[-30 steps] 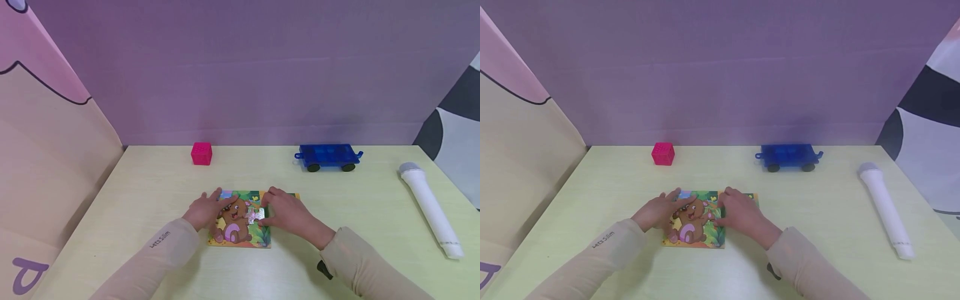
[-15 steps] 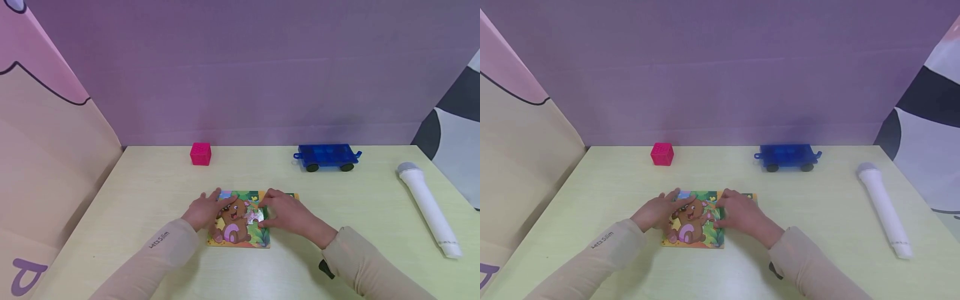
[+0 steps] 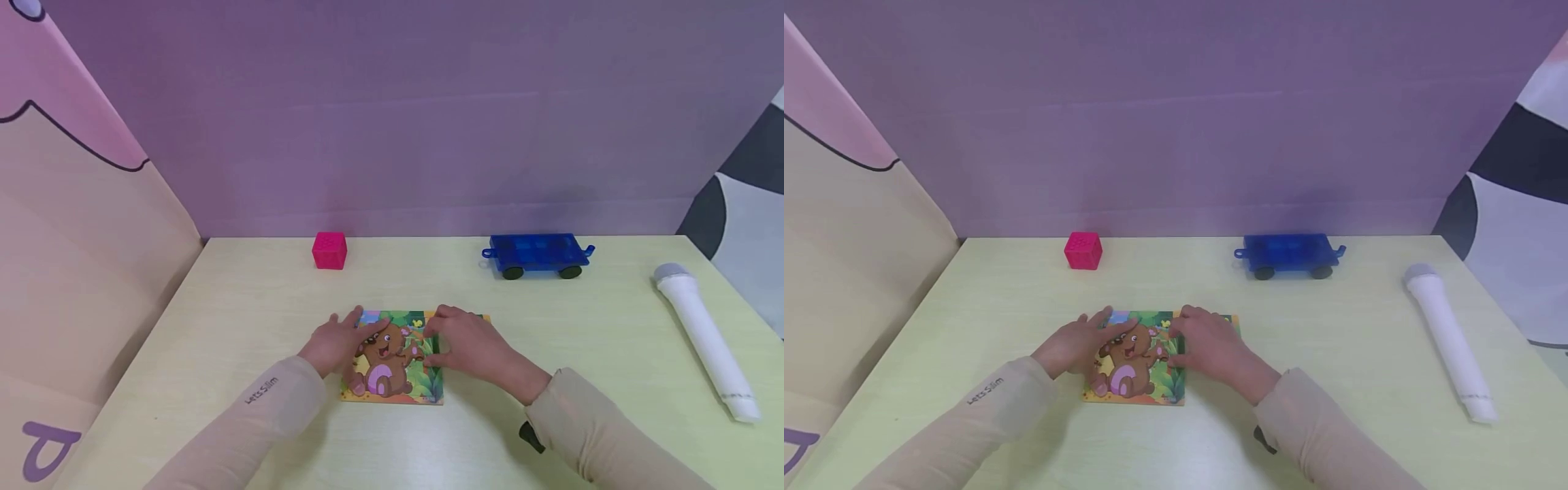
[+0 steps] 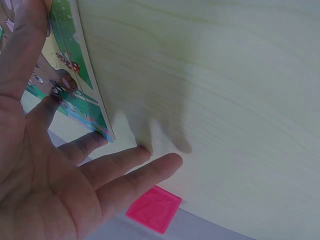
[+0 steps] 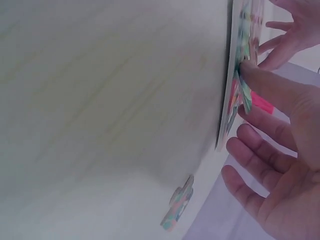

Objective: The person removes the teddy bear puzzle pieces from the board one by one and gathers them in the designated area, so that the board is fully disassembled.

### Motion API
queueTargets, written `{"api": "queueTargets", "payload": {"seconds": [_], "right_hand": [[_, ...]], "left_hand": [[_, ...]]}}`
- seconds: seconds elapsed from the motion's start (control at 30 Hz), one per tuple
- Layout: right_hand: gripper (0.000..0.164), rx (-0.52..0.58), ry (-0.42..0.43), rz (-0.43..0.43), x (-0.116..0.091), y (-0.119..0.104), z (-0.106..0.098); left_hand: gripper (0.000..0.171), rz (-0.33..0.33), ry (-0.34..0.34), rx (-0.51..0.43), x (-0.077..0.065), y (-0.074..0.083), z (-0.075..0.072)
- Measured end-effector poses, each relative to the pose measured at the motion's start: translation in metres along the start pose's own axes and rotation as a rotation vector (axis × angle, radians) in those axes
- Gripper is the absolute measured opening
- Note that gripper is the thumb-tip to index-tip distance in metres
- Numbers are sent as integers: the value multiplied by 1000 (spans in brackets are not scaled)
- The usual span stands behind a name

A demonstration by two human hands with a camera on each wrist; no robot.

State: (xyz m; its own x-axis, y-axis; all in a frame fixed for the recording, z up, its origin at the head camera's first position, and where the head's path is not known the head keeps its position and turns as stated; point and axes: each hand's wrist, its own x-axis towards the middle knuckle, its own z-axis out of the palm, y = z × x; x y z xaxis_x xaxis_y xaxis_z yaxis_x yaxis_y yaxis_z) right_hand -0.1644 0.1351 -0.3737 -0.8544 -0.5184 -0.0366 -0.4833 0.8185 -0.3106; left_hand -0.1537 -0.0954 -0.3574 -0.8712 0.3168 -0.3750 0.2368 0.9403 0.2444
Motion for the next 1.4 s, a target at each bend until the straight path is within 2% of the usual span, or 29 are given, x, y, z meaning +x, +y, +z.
{"api": "queueTargets", "payload": {"seconds": [0.17,0.23,0.33,0.47,0.63,0.73,0.9,1.13,1.23,1.4], "right_hand": [[38,-37,5,-40,0,3,-1],[31,-6,20,-51,0,4,-1],[18,98,28,-39,3,5,-1],[16,244,5,18,7,4,-2],[14,318,-39,132,11,3,-1],[14,301,-16,146,12,4,1],[15,209,51,110,12,9,4],[44,51,-27,72,8,7,2],[44,9,-19,44,6,6,1],[41,4,-17,4,6,7,1]], "left_hand": [[103,0,-3,3,0,0,0],[104,2,-2,11,-1,0,0],[104,6,-2,19,-1,0,0],[105,6,-6,8,-1,0,0],[104,-9,-14,-28,0,0,1],[104,-10,-15,-34,1,0,2],[106,-6,-13,-23,1,1,2],[106,-3,-7,-14,1,1,2],[105,12,0,4,1,1,2],[105,27,8,22,1,0,2]]}}
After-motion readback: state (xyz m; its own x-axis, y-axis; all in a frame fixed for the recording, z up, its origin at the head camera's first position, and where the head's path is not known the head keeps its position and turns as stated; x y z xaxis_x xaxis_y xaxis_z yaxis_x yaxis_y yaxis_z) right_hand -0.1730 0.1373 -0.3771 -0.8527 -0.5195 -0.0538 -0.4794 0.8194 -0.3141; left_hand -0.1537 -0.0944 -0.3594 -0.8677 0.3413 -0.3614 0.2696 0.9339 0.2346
